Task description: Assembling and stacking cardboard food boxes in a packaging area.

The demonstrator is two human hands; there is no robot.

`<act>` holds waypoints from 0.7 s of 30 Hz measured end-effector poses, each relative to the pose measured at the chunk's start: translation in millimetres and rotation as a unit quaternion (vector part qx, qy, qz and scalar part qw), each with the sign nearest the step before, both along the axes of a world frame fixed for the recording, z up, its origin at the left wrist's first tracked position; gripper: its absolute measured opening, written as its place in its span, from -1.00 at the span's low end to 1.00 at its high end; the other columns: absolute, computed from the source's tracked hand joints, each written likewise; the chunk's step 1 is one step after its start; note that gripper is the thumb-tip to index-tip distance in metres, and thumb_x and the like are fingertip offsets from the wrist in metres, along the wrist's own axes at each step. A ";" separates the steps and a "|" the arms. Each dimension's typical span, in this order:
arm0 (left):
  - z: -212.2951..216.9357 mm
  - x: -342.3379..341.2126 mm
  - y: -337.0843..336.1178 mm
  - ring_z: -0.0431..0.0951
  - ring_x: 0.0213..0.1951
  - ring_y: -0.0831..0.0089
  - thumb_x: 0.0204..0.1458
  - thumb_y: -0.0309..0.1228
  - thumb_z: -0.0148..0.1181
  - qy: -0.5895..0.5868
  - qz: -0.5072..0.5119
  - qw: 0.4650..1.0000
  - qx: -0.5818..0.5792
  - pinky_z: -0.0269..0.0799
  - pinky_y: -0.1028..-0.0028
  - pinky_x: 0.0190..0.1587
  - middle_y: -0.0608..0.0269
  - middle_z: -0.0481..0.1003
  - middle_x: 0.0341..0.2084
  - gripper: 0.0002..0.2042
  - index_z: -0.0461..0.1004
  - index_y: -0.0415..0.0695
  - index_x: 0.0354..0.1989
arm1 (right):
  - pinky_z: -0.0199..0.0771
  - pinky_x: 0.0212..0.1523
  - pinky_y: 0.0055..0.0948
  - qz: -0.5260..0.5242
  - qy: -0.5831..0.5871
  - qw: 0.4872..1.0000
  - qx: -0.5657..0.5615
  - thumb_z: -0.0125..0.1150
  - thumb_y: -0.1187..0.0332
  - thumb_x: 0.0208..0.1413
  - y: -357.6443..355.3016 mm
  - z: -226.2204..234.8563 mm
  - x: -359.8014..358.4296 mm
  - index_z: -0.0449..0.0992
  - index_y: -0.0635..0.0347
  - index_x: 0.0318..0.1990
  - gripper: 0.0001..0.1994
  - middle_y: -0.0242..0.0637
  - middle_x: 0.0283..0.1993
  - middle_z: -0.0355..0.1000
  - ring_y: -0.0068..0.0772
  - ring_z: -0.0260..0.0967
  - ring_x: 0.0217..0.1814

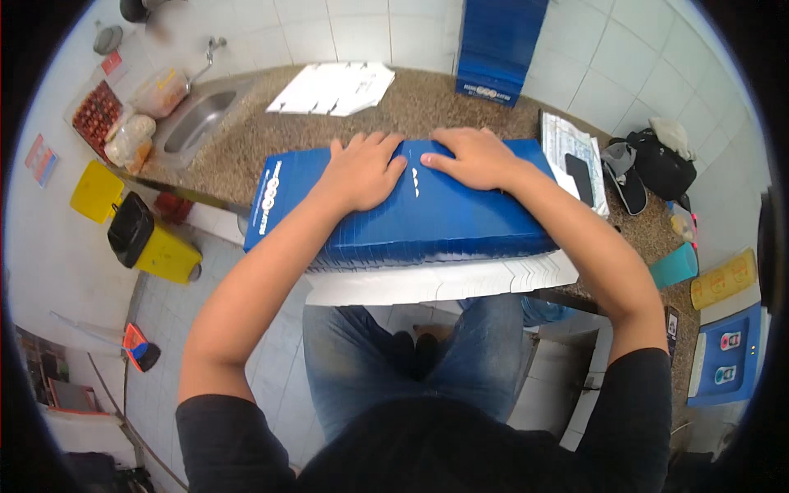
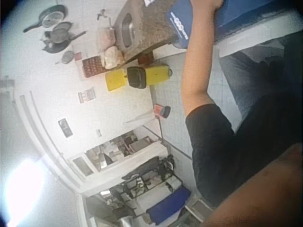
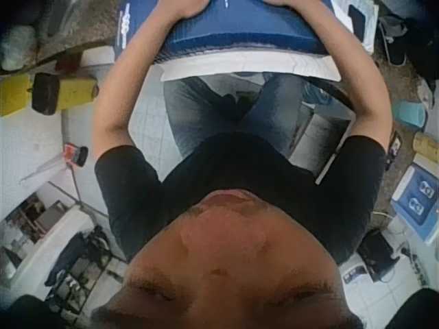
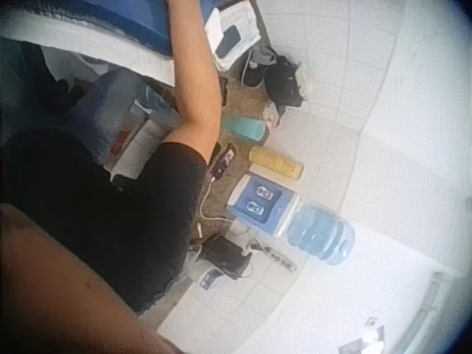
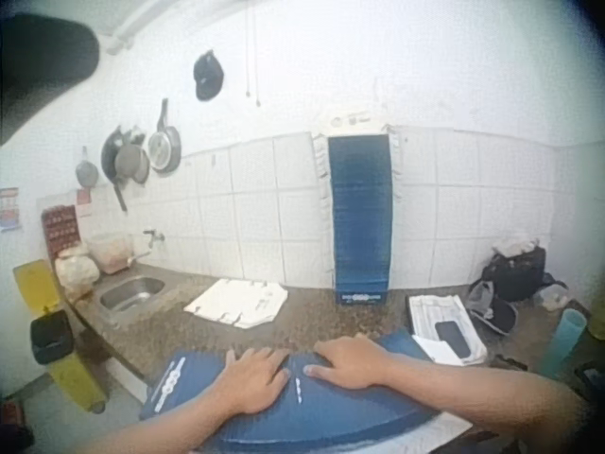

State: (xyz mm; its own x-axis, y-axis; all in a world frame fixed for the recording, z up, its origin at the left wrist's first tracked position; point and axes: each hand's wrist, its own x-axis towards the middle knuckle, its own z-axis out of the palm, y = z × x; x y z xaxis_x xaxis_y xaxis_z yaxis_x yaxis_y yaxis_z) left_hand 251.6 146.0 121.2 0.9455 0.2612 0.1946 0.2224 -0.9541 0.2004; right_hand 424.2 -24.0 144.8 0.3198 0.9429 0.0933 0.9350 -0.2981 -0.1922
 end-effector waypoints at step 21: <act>8.1 1.3 0.3 0.43 0.22 0.07 0.32 -0.13 0.01 -0.056 -0.035 0.998 0.020 0.21 0.00 0.25 0.05 0.47 0.15 -0.56 0.40 -0.10 0.26 | 0.23 0.26 0.15 0.033 -0.066 0.997 -0.013 -0.04 -0.09 0.41 12.9 2.7 -15.8 0.48 0.15 0.11 -0.51 -0.11 0.12 0.54 0.03 0.42 0.26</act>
State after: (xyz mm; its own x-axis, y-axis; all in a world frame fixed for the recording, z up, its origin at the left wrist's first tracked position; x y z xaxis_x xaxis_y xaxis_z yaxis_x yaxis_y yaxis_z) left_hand 252.9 146.3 129.2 0.9330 0.1853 0.3086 0.1332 -0.9742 0.1822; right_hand 408.4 -11.1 147.5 0.2441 0.9639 0.1058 0.9692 -0.2389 -0.0602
